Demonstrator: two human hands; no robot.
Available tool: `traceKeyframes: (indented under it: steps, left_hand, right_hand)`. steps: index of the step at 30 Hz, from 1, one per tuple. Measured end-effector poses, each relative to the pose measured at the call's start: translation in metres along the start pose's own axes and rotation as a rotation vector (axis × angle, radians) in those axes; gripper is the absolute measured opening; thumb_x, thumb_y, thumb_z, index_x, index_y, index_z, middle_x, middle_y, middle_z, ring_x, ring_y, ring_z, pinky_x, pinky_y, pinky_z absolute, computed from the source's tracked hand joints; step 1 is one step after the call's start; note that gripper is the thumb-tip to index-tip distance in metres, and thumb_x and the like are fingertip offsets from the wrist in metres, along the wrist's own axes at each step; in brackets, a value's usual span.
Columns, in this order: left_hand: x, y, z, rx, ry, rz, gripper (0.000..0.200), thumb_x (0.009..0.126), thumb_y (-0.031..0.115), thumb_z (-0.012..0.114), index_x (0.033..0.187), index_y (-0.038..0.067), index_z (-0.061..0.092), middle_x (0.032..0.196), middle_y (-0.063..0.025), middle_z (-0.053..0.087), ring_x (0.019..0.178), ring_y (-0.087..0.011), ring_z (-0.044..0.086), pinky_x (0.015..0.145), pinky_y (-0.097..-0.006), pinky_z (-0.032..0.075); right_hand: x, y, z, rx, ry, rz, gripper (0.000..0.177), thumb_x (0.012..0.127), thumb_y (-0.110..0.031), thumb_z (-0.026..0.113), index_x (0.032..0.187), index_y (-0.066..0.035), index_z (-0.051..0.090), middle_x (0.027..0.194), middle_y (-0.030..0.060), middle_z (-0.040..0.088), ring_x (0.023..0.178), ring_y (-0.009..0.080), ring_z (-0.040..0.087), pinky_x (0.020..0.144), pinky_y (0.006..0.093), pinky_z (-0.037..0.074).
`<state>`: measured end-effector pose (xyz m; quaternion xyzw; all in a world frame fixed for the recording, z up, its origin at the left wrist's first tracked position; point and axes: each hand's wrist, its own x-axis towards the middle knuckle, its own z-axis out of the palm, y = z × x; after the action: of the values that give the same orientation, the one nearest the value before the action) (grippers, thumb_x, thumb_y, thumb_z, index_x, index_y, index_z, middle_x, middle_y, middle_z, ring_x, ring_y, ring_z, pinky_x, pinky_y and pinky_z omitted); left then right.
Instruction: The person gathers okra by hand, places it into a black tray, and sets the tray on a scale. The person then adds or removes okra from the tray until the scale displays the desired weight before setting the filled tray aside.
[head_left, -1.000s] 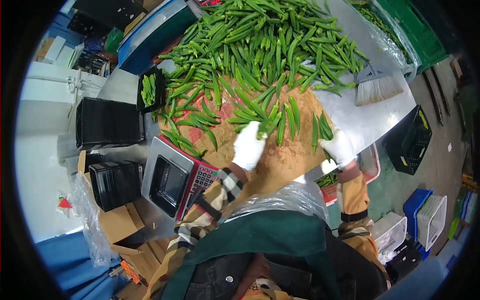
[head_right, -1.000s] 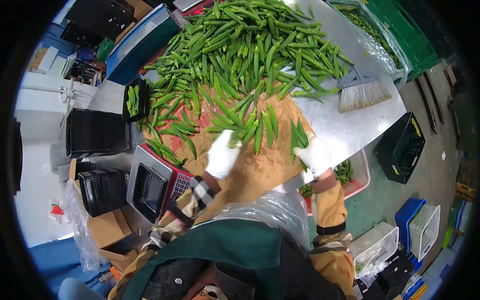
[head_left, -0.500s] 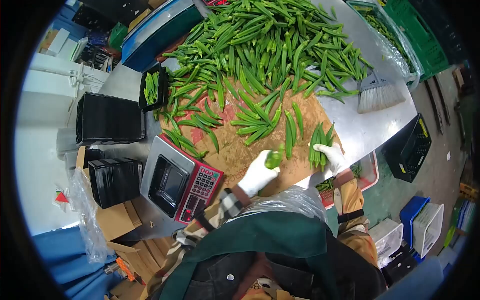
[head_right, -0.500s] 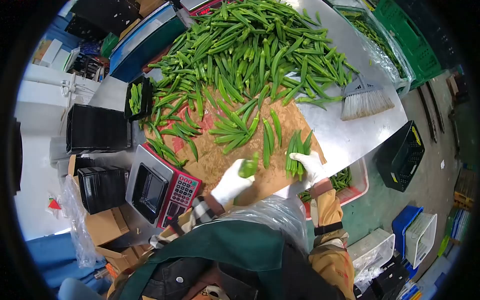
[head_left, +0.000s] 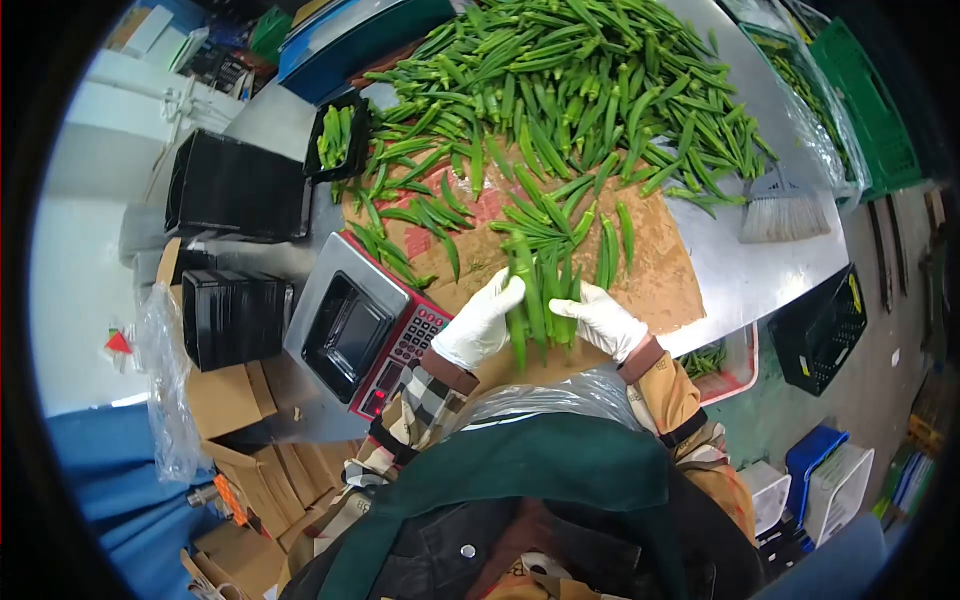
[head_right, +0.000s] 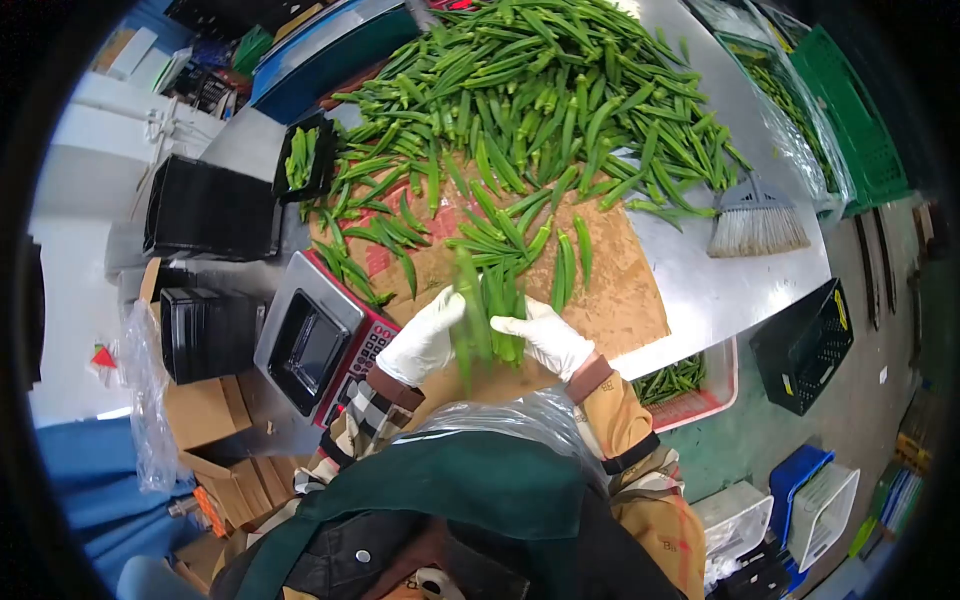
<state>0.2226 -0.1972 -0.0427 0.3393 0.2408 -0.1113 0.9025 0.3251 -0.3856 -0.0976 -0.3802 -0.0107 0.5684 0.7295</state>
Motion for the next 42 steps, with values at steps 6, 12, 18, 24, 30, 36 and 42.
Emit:
traceKeyframes:
  steps: [6,12,18,24,30,36,42]
  left_hand:
    - [-0.024,0.011,-0.021,-0.151,-0.074,-0.027,0.061,0.107,0.051,0.041,0.148,0.007,0.041,0.145,-0.0091,0.050,0.129,-0.0237,0.052,0.107,-0.0432,0.045]
    - [-0.093,0.059,-0.034,0.034,0.174,0.176,0.048,0.110,0.045,0.039,0.136,0.008,0.055,0.125,-0.0016,0.061,0.113,-0.0101,0.057,0.100,-0.0292,0.047]
    - [-0.182,0.141,-0.064,0.421,0.434,0.198,0.054,0.110,0.045,0.038,0.143,0.004,0.051,0.133,-0.0060,0.059,0.120,-0.0117,0.055,0.105,-0.0288,0.046]
    - [-0.225,0.144,-0.121,0.648,0.659,0.191,0.080,0.102,0.070,0.023,0.157,0.011,0.035,0.157,-0.0167,0.041,0.151,-0.0290,0.028,0.122,-0.0540,0.007]
    - [-0.291,0.118,-0.192,0.257,0.979,0.495,0.073,0.104,0.064,0.032,0.152,0.009,0.042,0.145,-0.0099,0.057,0.134,-0.0238,0.049,0.115,-0.0479,0.028]
    - [-0.302,0.068,-0.233,0.061,1.149,0.549,0.068,0.103,0.062,0.041,0.146,0.010,0.050,0.133,-0.0050,0.065,0.118,-0.0167,0.057,0.101,-0.0385,0.038]
    - [-0.251,0.032,-0.223,0.672,1.381,0.583,0.058,0.099,0.037,0.060,0.147,0.005,0.049,0.137,-0.0179,0.061,0.126,-0.0302,0.058,0.105,-0.0408,0.044]
  right_hand:
    - [0.008,0.012,0.025,0.339,-0.081,0.175,0.041,0.103,-0.004,0.054,0.143,0.000,0.047,0.139,0.0138,0.056,0.125,0.0245,0.058,0.109,0.0409,0.049]
    - [0.047,0.047,0.129,0.318,-0.178,0.159,0.045,0.103,-0.013,0.057,0.145,-0.005,0.044,0.142,0.0113,0.053,0.128,0.0251,0.055,0.111,0.0460,0.045]
    - [0.082,0.059,0.267,0.265,-0.276,0.307,0.056,0.100,-0.027,0.064,0.148,-0.020,0.035,0.145,0.0053,0.048,0.130,0.0244,0.053,0.108,0.0519,0.046]
    - [0.095,0.054,0.194,-0.284,-0.206,0.207,0.059,0.102,-0.025,0.060,0.152,-0.004,0.036,0.143,0.0136,0.055,0.126,0.0250,0.058,0.101,0.0448,0.053]
    - [0.048,0.001,-0.025,-0.818,0.622,-0.421,0.045,0.097,-0.009,0.065,0.139,0.003,0.055,0.126,0.0128,0.066,0.102,0.0162,0.066,0.087,0.0283,0.054]
    - [0.008,-0.006,-0.146,-1.140,1.028,-0.475,0.053,0.093,-0.010,0.072,0.138,0.009,0.052,0.118,0.0164,0.069,0.093,0.0192,0.066,0.084,0.0314,0.054]
    - [0.027,0.002,-0.180,-1.150,0.977,-0.369,0.041,0.090,-0.009,0.074,0.125,0.010,0.061,0.106,0.0136,0.072,0.089,0.0169,0.065,0.081,0.0302,0.054]
